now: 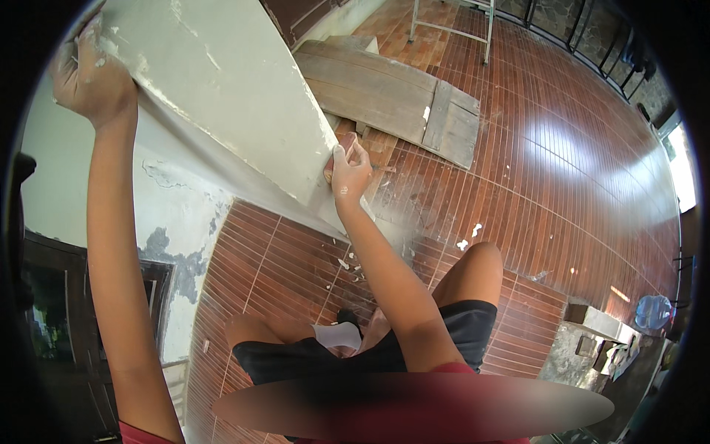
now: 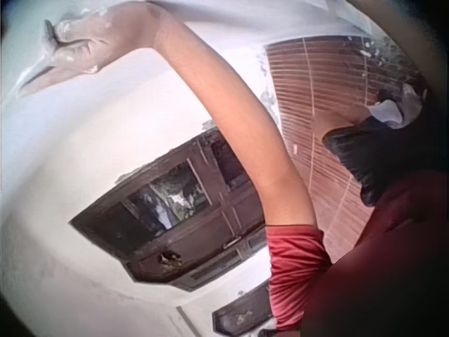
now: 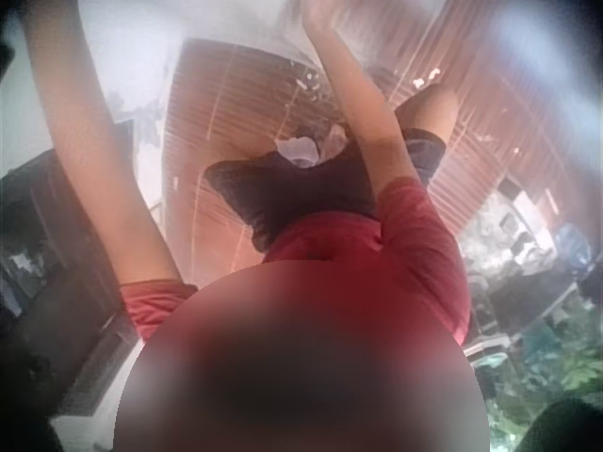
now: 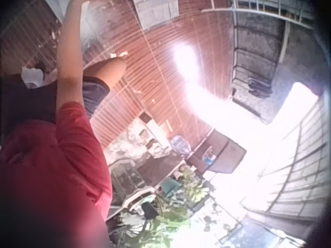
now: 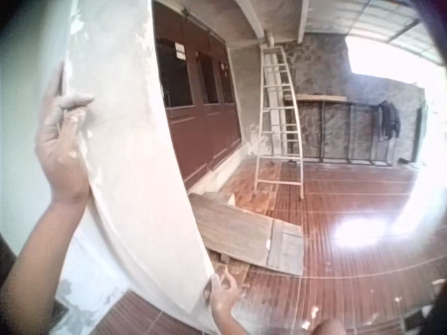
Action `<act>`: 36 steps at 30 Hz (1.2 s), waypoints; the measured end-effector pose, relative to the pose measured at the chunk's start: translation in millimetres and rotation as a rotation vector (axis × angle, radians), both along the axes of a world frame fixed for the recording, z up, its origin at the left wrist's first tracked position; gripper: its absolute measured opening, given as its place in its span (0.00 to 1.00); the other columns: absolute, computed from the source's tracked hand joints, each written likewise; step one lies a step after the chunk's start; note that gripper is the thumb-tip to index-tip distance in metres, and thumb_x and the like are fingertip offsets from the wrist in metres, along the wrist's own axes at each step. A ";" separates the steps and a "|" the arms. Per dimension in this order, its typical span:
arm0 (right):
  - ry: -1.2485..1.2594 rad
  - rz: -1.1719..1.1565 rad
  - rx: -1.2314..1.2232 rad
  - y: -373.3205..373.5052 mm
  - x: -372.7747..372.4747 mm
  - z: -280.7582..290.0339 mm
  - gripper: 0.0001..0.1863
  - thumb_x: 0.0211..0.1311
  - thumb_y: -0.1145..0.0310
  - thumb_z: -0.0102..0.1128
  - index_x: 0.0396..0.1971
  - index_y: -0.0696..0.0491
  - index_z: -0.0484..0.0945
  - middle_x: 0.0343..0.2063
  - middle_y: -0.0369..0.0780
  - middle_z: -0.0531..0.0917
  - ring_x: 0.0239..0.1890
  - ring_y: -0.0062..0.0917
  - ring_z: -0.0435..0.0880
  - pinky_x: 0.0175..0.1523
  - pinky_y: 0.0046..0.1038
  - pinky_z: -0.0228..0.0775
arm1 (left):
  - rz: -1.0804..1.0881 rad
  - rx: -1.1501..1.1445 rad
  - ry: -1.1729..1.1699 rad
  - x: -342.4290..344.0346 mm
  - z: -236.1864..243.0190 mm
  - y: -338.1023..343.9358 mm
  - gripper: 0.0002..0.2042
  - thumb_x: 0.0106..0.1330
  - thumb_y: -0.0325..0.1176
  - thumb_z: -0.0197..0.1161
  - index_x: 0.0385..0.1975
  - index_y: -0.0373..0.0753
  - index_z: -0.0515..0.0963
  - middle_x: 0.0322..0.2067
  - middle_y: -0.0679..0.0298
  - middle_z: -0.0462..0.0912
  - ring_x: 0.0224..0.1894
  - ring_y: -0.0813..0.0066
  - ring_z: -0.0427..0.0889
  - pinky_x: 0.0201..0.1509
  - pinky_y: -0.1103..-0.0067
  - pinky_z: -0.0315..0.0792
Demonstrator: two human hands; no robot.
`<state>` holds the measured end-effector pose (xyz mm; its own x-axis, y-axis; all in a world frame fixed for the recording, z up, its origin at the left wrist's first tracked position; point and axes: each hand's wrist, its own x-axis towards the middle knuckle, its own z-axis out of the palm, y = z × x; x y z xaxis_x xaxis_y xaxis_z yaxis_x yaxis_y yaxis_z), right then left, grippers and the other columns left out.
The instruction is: The person sits on the floor and sands a vertical wall corner using a sanding block. They repeatedly rub the sanding block along the corner edge and occasionally wipe the surface with their hand to remove dust.
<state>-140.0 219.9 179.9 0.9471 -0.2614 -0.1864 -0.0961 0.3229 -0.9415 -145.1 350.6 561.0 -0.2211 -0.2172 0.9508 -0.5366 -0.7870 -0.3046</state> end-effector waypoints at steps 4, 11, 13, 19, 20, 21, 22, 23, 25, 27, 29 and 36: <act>0.006 0.108 -0.214 -3.3 -26.7 13.9 0.27 0.61 0.61 0.68 0.57 0.61 0.77 0.29 0.42 0.85 0.31 0.22 0.81 0.37 0.30 0.76 | -0.004 -0.009 -0.024 -0.5 0.7 -2.4 0.10 0.67 0.22 0.52 0.34 0.35 0.83 0.63 0.58 0.72 0.67 0.65 0.67 0.71 0.71 0.60; 0.013 0.055 0.120 -3.4 -19.8 30.6 0.29 0.60 0.61 0.70 0.58 0.61 0.77 0.25 0.35 0.79 0.28 0.18 0.77 0.35 0.26 0.72 | -0.040 0.002 -0.021 0.9 -3.5 -6.9 0.10 0.65 0.22 0.50 0.32 0.36 0.81 0.71 0.57 0.65 0.74 0.62 0.60 0.76 0.68 0.54; -0.091 -0.023 0.182 -0.5 -17.7 28.9 0.29 0.60 0.62 0.70 0.58 0.61 0.78 0.24 0.34 0.78 0.28 0.17 0.75 0.35 0.25 0.70 | -0.054 0.014 -0.034 2.1 -4.6 -9.2 0.10 0.65 0.22 0.50 0.31 0.37 0.81 0.73 0.56 0.64 0.76 0.61 0.58 0.78 0.67 0.52; 0.019 0.106 -0.212 2.3 -23.4 31.0 0.25 0.62 0.64 0.67 0.55 0.62 0.78 0.28 0.40 0.86 0.33 0.19 0.83 0.37 0.28 0.74 | 0.000 -0.067 0.039 0.1 1.0 -13.4 0.09 0.63 0.21 0.50 0.31 0.36 0.80 0.74 0.53 0.62 0.76 0.61 0.58 0.77 0.66 0.53; -0.036 0.054 -0.102 1.3 -21.9 33.0 0.25 0.62 0.64 0.68 0.55 0.62 0.78 0.28 0.40 0.86 0.32 0.19 0.83 0.36 0.28 0.74 | -0.026 -0.082 0.020 -0.3 1.8 -13.8 0.09 0.63 0.21 0.50 0.31 0.35 0.80 0.74 0.53 0.62 0.76 0.61 0.58 0.77 0.67 0.53; -0.047 0.021 -0.006 1.6 -21.3 34.3 0.25 0.61 0.64 0.68 0.55 0.62 0.78 0.27 0.40 0.85 0.31 0.19 0.82 0.36 0.28 0.74 | -0.049 -0.098 0.006 -0.8 2.3 -14.3 0.09 0.63 0.21 0.50 0.31 0.35 0.80 0.74 0.54 0.62 0.76 0.62 0.58 0.77 0.68 0.53; -0.100 -0.027 0.095 0.8 -14.2 37.1 0.26 0.61 0.64 0.69 0.55 0.62 0.78 0.27 0.40 0.85 0.29 0.19 0.82 0.35 0.28 0.73 | -0.073 -0.115 -0.009 0.1 2.6 -15.3 0.08 0.63 0.21 0.50 0.31 0.35 0.79 0.74 0.54 0.62 0.76 0.62 0.58 0.77 0.69 0.53; -0.109 -0.026 0.064 1.0 -17.5 37.0 0.27 0.61 0.64 0.69 0.58 0.63 0.76 0.28 0.42 0.86 0.27 0.20 0.83 0.35 0.27 0.75 | -0.066 -0.104 0.031 -2.5 2.4 -14.3 0.08 0.63 0.21 0.50 0.31 0.35 0.79 0.74 0.54 0.62 0.76 0.62 0.58 0.77 0.70 0.53; -0.011 0.076 0.083 0.0 -14.6 38.7 0.27 0.62 0.65 0.68 0.58 0.63 0.75 0.29 0.43 0.86 0.28 0.21 0.84 0.35 0.26 0.76 | -0.067 -0.080 0.091 -2.7 2.0 -14.4 0.08 0.62 0.21 0.50 0.30 0.34 0.79 0.74 0.54 0.63 0.76 0.62 0.59 0.76 0.71 0.53; 0.060 0.181 0.118 -2.1 -14.5 40.2 0.26 0.64 0.66 0.67 0.58 0.63 0.75 0.32 0.46 0.86 0.29 0.24 0.86 0.35 0.25 0.77 | -0.087 -0.091 0.060 -1.4 1.1 -15.0 0.08 0.62 0.21 0.50 0.30 0.34 0.79 0.73 0.54 0.63 0.75 0.63 0.59 0.75 0.71 0.55; -0.055 0.159 0.104 -5.4 -16.9 42.4 0.27 0.64 0.67 0.68 0.60 0.62 0.73 0.29 0.42 0.85 0.28 0.22 0.84 0.31 0.25 0.76 | -0.077 -0.110 0.025 -0.1 0.3 -15.2 0.09 0.62 0.21 0.50 0.30 0.34 0.79 0.73 0.54 0.63 0.75 0.63 0.60 0.75 0.71 0.56; -0.127 0.068 -0.078 -10.5 -25.3 50.9 0.28 0.64 0.63 0.69 0.58 0.62 0.74 0.29 0.44 0.86 0.29 0.18 0.83 0.36 0.23 0.74 | -0.076 -0.097 0.088 -0.6 1.3 -6.6 0.09 0.63 0.22 0.50 0.31 0.34 0.80 0.73 0.54 0.63 0.75 0.62 0.60 0.76 0.70 0.56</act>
